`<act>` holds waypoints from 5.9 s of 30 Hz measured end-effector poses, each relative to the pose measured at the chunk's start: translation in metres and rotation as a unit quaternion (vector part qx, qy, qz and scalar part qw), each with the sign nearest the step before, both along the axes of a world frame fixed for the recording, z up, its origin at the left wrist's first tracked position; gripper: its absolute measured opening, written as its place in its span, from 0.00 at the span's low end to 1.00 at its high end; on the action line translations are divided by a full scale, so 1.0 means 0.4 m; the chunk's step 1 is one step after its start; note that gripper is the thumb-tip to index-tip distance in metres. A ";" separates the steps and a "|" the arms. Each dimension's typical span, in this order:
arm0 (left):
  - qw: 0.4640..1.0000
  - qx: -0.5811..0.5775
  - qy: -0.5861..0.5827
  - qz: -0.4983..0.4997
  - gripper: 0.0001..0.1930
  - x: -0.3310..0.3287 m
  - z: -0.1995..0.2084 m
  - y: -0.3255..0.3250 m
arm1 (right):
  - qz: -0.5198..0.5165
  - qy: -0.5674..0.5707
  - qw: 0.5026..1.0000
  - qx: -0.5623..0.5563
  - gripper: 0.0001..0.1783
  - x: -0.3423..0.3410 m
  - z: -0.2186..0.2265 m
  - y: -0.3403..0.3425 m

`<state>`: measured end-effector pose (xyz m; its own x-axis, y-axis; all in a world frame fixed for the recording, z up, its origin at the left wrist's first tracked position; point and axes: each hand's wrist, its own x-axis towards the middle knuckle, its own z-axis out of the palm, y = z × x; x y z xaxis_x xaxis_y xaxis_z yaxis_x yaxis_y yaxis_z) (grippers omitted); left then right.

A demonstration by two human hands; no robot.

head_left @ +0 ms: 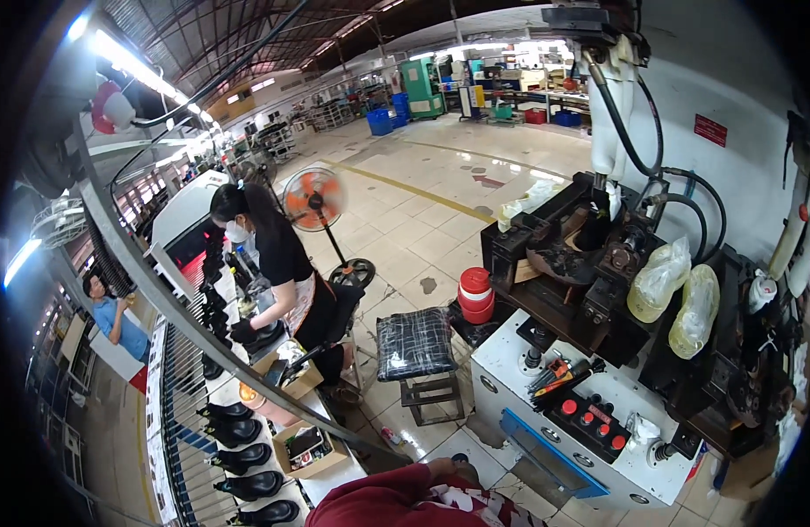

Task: Using a sole-press machine to attach soles to boots in a manufacturing setting.

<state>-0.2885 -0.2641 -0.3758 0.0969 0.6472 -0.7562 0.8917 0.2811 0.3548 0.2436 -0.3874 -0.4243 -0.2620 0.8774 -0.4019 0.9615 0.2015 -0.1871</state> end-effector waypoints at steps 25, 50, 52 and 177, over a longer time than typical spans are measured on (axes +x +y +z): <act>0.950 0.007 -0.223 -0.219 0.23 -0.209 0.065 0.470 | -0.156 0.101 0.982 0.042 0.15 -0.404 0.080 0.169; 0.870 0.340 0.012 -0.356 0.36 0.214 0.987 1.303 | -0.341 0.355 0.746 0.448 0.53 -0.848 1.083 1.546; 0.874 0.313 0.025 -0.370 0.38 0.221 0.999 1.303 | -0.403 0.383 0.739 0.380 0.62 -0.830 1.039 1.552; 0.605 -0.209 -0.369 -0.674 0.24 0.935 0.780 -0.451 | -0.770 -0.233 -0.040 0.593 0.24 -0.636 0.740 -0.748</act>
<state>0.0855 -0.4445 -0.0639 0.7342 -0.6287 -0.2562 0.0539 -0.3222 0.9451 -0.0106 -0.6866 -0.1281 0.1401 -0.8861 0.4417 -0.1831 -0.4616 -0.8680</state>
